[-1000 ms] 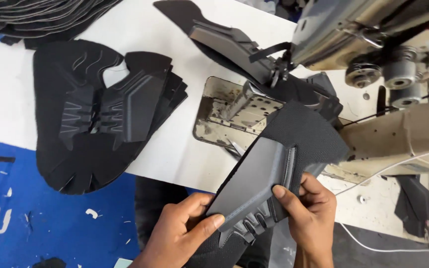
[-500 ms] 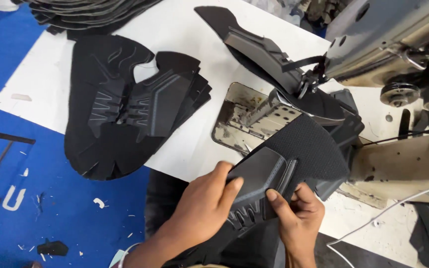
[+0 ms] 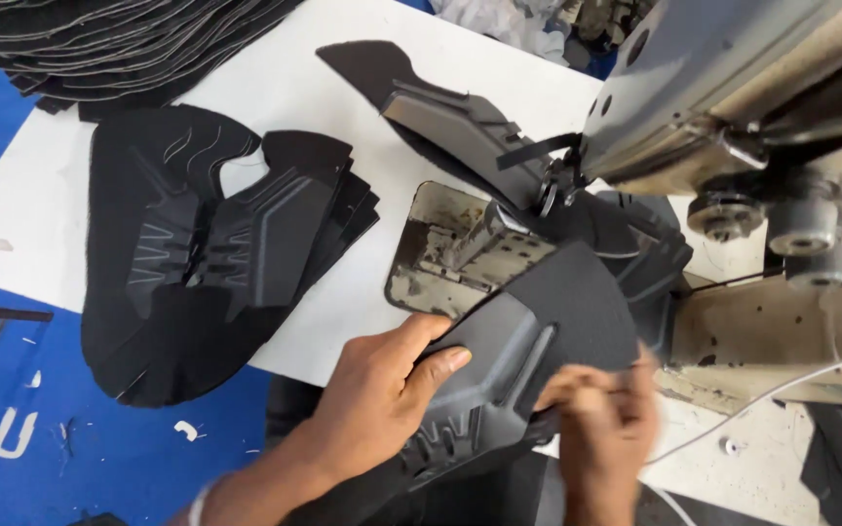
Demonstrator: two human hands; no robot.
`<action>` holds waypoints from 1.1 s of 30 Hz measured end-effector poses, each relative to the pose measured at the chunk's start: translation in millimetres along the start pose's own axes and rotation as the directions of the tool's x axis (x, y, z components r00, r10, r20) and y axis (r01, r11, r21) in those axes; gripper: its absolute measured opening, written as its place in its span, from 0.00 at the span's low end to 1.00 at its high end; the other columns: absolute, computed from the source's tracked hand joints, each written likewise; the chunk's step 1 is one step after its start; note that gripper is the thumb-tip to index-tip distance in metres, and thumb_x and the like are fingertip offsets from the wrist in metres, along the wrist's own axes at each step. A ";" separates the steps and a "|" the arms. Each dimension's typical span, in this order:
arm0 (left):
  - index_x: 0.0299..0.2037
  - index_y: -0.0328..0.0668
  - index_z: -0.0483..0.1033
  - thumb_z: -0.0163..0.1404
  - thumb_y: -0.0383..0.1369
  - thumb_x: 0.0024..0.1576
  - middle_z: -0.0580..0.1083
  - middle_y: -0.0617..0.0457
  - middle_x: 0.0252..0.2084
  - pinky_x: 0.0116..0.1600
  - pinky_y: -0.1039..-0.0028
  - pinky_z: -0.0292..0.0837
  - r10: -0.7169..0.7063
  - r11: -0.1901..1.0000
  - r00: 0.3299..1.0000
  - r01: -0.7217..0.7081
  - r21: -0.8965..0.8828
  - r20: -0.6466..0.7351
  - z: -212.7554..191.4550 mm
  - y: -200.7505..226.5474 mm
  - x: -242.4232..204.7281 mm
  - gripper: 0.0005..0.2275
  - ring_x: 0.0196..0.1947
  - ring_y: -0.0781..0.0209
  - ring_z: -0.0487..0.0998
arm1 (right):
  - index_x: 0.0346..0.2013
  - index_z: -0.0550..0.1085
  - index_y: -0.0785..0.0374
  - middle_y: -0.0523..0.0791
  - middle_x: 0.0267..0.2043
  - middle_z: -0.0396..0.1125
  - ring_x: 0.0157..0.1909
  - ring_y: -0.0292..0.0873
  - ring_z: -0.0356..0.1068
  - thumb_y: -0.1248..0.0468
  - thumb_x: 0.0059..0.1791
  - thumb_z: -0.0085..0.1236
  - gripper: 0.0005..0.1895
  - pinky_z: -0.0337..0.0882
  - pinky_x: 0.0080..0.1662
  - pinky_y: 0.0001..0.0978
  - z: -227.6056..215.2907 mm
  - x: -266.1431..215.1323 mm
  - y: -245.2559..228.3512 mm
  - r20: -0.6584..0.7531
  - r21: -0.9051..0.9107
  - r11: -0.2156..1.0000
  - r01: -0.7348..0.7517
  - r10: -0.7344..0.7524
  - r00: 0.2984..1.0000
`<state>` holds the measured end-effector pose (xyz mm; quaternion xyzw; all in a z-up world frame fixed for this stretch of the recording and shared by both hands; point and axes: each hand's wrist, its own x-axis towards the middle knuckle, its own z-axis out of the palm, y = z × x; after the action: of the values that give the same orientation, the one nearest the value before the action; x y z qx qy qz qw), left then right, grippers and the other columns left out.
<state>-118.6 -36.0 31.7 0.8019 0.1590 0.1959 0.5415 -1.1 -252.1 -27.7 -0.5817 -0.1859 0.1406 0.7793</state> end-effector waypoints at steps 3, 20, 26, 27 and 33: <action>0.48 0.35 0.74 0.56 0.35 0.61 0.77 0.42 0.28 0.28 0.64 0.69 0.107 0.994 0.987 -0.110 0.025 0.118 -10.2 2.6 24.0 0.12 0.23 0.48 0.79 | 0.70 0.59 0.67 0.52 0.43 0.73 0.36 0.45 0.75 0.72 0.49 0.60 0.35 0.78 0.38 0.35 13.8 38.2 -44.3 0.016 0.113 0.990 0.086 -0.088 0.996; 0.63 0.65 0.77 0.52 0.36 0.62 0.83 0.40 0.38 0.46 0.61 0.73 -0.255 0.903 0.593 -0.136 0.408 0.763 -52.9 37.9 185.8 0.18 0.34 0.44 0.80 | 0.50 0.75 0.79 0.53 0.38 0.73 0.29 0.41 0.73 0.78 0.49 0.57 0.15 0.75 0.30 0.30 37.9 60.5 -13.4 -0.176 -0.086 0.989 -0.121 0.105 0.979; 0.55 0.56 0.80 0.56 0.34 0.54 0.82 0.50 0.47 0.46 0.64 0.74 0.083 0.937 0.560 -0.326 0.128 0.824 -50.0 11.6 215.6 0.17 0.41 0.53 0.83 | 0.53 0.74 0.79 0.54 0.39 0.73 0.29 0.43 0.74 0.77 0.50 0.55 0.16 0.77 0.31 0.33 52.7 61.6 -10.0 -0.211 -0.017 0.990 -0.141 0.134 0.968; 0.54 0.53 0.80 0.57 0.34 0.54 0.81 0.50 0.50 0.48 0.65 0.74 0.145 0.928 0.533 -0.365 0.071 0.833 -48.8 6.9 222.4 0.17 0.45 0.54 0.83 | 0.54 0.74 0.79 0.55 0.39 0.74 0.29 0.43 0.74 0.77 0.50 0.55 0.17 0.77 0.32 0.33 54.4 61.8 -8.6 -0.209 -0.005 0.990 -0.138 0.134 0.969; 0.55 0.49 0.81 0.58 0.33 0.51 0.82 0.53 0.52 0.55 0.68 0.74 0.154 0.904 0.439 -0.425 0.054 0.885 -45.8 8.2 258.7 0.19 0.51 0.57 0.82 | 0.58 0.72 0.76 0.54 0.40 0.74 0.29 0.42 0.74 0.76 0.51 0.54 0.20 0.77 0.33 0.32 75.5 64.8 -8.0 -0.211 -0.027 0.992 -0.122 0.113 0.971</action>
<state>85.2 118.8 91.5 0.8704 -0.2501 -0.1654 0.3906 22.5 -161.6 7.3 -0.6185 -0.0707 0.1208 0.7732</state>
